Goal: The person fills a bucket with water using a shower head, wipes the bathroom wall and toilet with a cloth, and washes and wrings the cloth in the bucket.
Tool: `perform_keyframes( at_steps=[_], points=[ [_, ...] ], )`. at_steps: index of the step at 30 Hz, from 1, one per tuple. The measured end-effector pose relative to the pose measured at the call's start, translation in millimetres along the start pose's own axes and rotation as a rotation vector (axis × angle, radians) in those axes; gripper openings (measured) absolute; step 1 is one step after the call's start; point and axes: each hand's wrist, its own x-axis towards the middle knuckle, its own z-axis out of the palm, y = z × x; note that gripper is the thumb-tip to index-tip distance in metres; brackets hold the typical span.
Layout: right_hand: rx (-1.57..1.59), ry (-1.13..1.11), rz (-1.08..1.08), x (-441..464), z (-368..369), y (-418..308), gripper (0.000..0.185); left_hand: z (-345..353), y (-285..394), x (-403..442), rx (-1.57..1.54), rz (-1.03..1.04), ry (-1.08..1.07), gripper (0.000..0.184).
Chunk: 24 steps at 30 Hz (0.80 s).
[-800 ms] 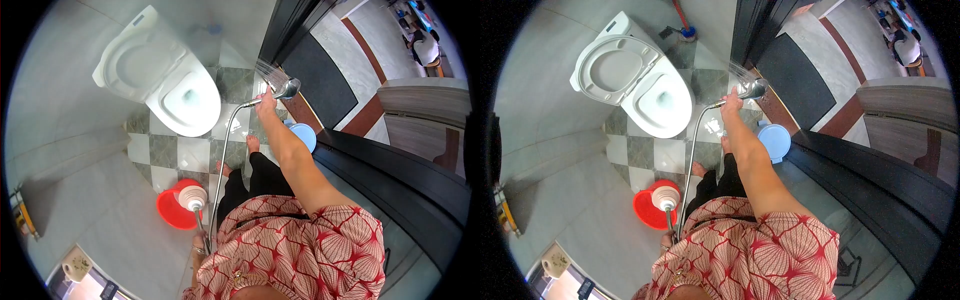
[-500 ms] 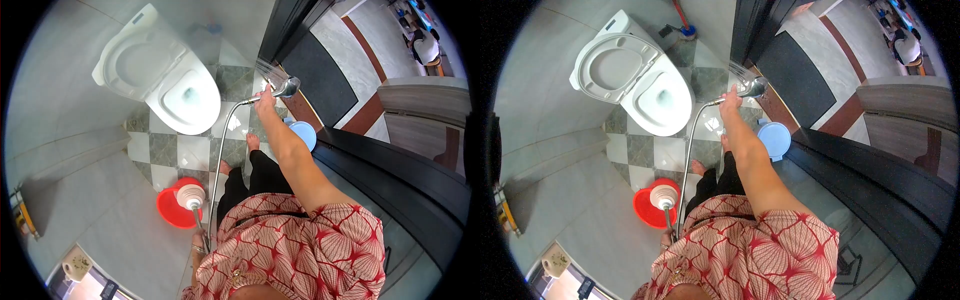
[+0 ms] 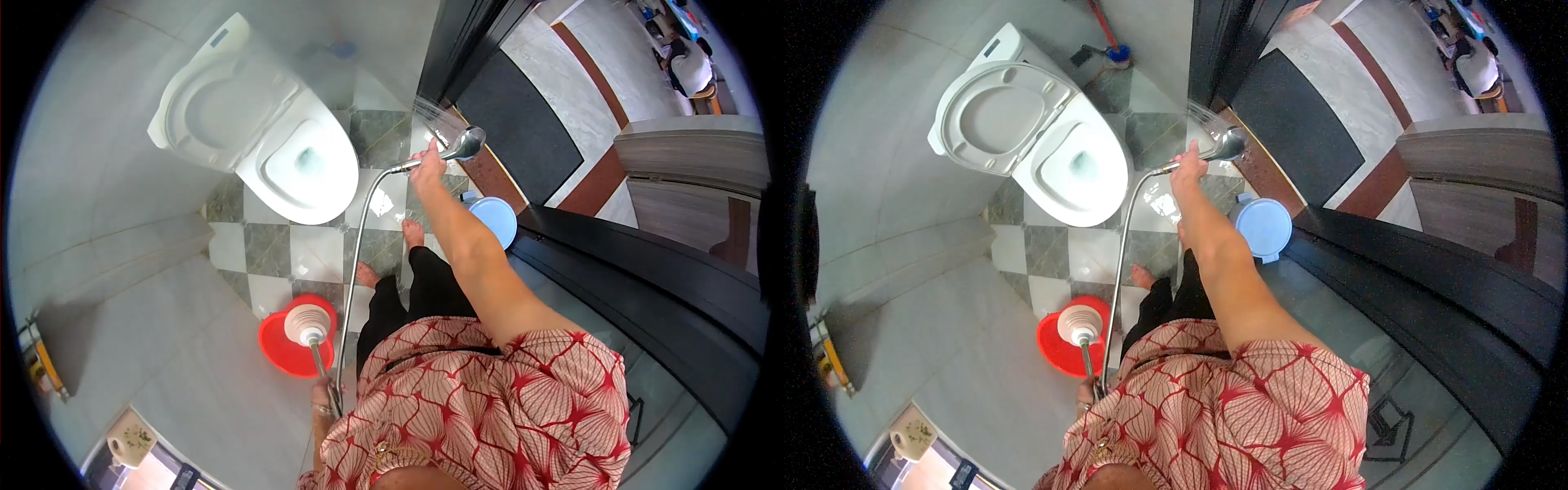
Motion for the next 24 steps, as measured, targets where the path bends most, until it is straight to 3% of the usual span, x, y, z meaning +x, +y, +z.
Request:
perform_keyframes(
  at_steps=[3, 6, 9, 11, 24],
  points=[
    [0.037, 0.015, 0.005, -1.2, 1.9, -8.5, 0.035, 10.0, 6.3, -7.3, -0.012, -0.006, -0.042, 0.020],
    [0.069, -0.034, -0.014, 17.1, 8.9, -10.8, 0.035, 28.8, 12.5, -16.8, -0.004, 0.029, 0.046, 0.020],
    [0.097, 0.013, 0.032, -4.3, 10.3, -13.8, 0.035, 22.8, 7.8, -17.1, 0.115, 0.138, 0.040, 0.019],
    [0.097, 0.040, 0.041, -6.3, 9.8, -10.5, 0.035, 4.6, 2.2, -6.6, -0.086, 0.024, -0.021, 0.019],
    [0.091, 0.029, 0.053, -5.5, 2.9, -7.1, 0.034, -4.2, -3.7, -4.4, -0.099, -0.018, -0.007, 0.022]
  ],
)
